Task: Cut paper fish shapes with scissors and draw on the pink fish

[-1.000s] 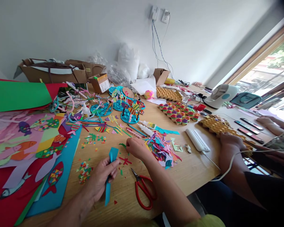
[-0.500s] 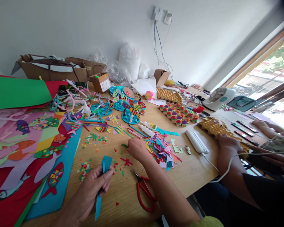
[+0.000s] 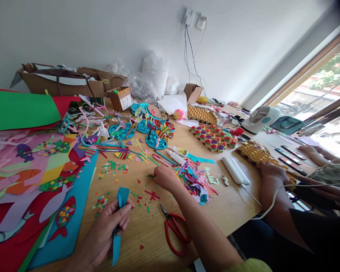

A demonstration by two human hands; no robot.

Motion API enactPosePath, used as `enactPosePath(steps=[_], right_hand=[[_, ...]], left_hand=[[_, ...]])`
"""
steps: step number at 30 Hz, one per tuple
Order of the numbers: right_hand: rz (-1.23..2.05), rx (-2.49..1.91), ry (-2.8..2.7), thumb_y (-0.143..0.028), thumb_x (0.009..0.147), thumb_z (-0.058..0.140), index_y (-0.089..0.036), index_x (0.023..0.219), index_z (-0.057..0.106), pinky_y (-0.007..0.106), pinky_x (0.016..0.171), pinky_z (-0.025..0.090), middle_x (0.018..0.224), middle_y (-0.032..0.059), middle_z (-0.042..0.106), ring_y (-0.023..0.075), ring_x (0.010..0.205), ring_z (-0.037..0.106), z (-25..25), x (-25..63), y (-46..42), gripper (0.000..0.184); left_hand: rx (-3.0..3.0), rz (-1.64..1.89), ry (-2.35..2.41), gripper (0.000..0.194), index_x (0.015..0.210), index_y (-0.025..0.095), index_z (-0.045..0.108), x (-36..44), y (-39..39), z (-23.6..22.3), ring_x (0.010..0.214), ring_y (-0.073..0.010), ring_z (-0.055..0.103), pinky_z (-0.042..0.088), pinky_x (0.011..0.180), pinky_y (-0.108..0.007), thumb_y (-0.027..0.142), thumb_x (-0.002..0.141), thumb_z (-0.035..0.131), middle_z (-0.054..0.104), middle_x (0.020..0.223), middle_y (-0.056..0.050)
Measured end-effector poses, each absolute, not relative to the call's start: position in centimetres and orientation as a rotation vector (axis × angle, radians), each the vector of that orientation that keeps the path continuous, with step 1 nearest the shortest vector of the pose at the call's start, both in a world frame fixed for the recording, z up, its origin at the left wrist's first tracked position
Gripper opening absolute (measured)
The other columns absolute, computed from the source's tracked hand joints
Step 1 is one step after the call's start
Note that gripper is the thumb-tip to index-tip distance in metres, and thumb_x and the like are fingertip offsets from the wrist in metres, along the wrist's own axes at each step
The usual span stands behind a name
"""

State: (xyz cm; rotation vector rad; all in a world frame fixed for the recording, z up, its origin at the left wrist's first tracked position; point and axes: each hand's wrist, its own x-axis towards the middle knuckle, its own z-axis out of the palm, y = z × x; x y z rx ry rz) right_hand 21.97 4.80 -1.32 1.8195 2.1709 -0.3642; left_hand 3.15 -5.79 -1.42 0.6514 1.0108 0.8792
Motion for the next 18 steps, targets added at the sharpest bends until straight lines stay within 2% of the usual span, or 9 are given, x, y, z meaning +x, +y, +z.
enactPosePath(steps=[4, 8, 18], right_hand=[[-0.391, 1.865, 2.199, -0.026, 0.084, 0.054, -0.014, 0.088, 0.064, 0.031, 0.073, 0.045, 0.092, 0.0065, 0.065, 0.0183, 0.087, 0.059, -0.6, 22.6, 4.9, 0.016], [-0.407, 1.932, 2.244, -0.016, 0.076, 0.055, -0.018, 0.086, 0.067, 0.024, 0.061, 0.039, 0.093, 0.0075, 0.066, 0.0192, 0.087, 0.059, 0.6, 23.3, 4.9, 0.016], [-0.458, 1.873, 2.407, -0.014, 0.071, 0.055, -0.019, 0.076, 0.069, 0.022, 0.052, 0.032, 0.076, 0.004, 0.067, 0.0173, 0.074, 0.058, 1.6, 22.4, 5.4, 0.016]], left_hand=[[0.651, 0.895, 0.996, 0.026, 0.073, 0.018, 0.059, 2.9, -5.8, -1.9, 0.044, -0.0065, 0.033, 0.021, 0.04, -0.02, 0.039, 0.063, 0.071, 0.04, 0.045, 0.008], [0.653, 0.903, 0.989, 0.024, 0.074, 0.018, 0.059, 2.7, -6.0, -2.0, 0.045, -0.0068, 0.034, 0.022, 0.041, -0.02, 0.037, 0.065, 0.07, 0.042, 0.046, 0.008], [0.592, 0.916, 0.93, 0.028, 0.072, 0.017, 0.06, 2.9, -6.0, -1.8, 0.042, -0.0056, 0.032, 0.02, 0.04, -0.02, 0.039, 0.061, 0.072, 0.038, 0.043, 0.008]])
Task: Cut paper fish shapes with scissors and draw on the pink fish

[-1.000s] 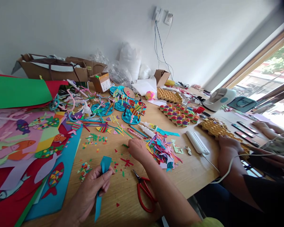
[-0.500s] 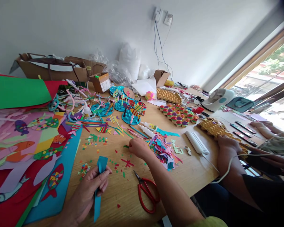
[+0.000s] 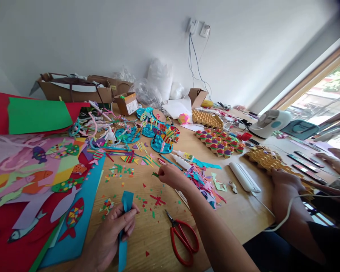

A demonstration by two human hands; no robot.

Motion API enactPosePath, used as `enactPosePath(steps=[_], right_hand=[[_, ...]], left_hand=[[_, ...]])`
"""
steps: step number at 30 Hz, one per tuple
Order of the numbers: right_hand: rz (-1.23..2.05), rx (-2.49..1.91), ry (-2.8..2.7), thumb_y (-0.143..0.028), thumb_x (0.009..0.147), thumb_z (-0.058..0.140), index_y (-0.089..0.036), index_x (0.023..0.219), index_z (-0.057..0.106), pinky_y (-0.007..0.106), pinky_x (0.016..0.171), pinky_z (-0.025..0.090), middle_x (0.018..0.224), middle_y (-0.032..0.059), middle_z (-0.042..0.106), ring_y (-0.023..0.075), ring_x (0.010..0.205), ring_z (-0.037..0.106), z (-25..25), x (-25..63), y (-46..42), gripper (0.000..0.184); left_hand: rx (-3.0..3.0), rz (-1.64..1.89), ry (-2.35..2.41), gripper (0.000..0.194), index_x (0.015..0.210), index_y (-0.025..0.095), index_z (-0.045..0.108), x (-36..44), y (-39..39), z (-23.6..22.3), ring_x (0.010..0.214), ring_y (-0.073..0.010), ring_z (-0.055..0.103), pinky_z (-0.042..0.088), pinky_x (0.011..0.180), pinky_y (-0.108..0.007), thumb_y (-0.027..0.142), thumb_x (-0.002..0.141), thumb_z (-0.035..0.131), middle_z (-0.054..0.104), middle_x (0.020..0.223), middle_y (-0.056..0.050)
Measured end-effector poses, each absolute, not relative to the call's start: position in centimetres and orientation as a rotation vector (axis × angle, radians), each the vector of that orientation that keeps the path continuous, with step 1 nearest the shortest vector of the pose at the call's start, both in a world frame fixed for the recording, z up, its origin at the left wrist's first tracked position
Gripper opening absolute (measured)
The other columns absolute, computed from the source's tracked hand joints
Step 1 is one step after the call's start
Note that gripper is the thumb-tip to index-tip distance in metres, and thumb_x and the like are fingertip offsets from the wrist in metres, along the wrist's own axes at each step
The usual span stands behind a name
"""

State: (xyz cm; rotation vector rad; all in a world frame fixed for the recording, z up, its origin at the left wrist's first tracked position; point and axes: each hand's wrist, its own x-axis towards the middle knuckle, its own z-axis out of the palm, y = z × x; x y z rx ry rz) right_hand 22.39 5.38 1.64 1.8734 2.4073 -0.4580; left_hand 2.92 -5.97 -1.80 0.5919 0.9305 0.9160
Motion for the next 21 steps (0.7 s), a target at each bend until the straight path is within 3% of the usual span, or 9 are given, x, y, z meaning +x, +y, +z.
enactPosePath(steps=[8, 12, 21], right_hand=[[-0.489, 1.715, 2.564, -0.016, 0.072, 0.052, -0.019, 0.085, 0.069, 0.02, 0.052, 0.034, 0.079, 0.0026, 0.068, 0.0154, 0.071, 0.059, 4.1, 16.3, 8.6, 0.021], [-0.504, 1.646, 2.545, -0.02, 0.072, 0.055, -0.019, 0.083, 0.07, 0.022, 0.057, 0.039, 0.083, 0.0045, 0.069, 0.0191, 0.076, 0.061, 3.7, 12.3, 10.5, 0.018], [-0.505, 1.627, 2.511, -0.036, 0.086, 0.052, -0.014, 0.104, 0.057, 0.038, 0.078, 0.047, 0.105, 0.007, 0.06, 0.0189, 0.092, 0.058, 2.0, 7.1, 13.8, 0.028]], left_hand=[[0.458, 0.9, 0.756, 0.024, 0.071, 0.016, 0.06, 2.9, -6.3, -1.0, 0.044, -0.0061, 0.036, 0.021, 0.042, -0.021, 0.036, 0.063, 0.071, 0.037, 0.047, 0.007], [0.415, 0.876, 0.674, 0.022, 0.072, 0.016, 0.061, 3.1, -6.4, -1.4, 0.043, -0.0066, 0.036, 0.02, 0.042, -0.022, 0.036, 0.065, 0.068, 0.039, 0.046, 0.005], [0.395, 0.913, 0.62, 0.021, 0.071, 0.016, 0.062, 2.8, -6.2, -1.6, 0.042, -0.0065, 0.036, 0.018, 0.041, -0.022, 0.036, 0.065, 0.067, 0.04, 0.046, 0.005]])
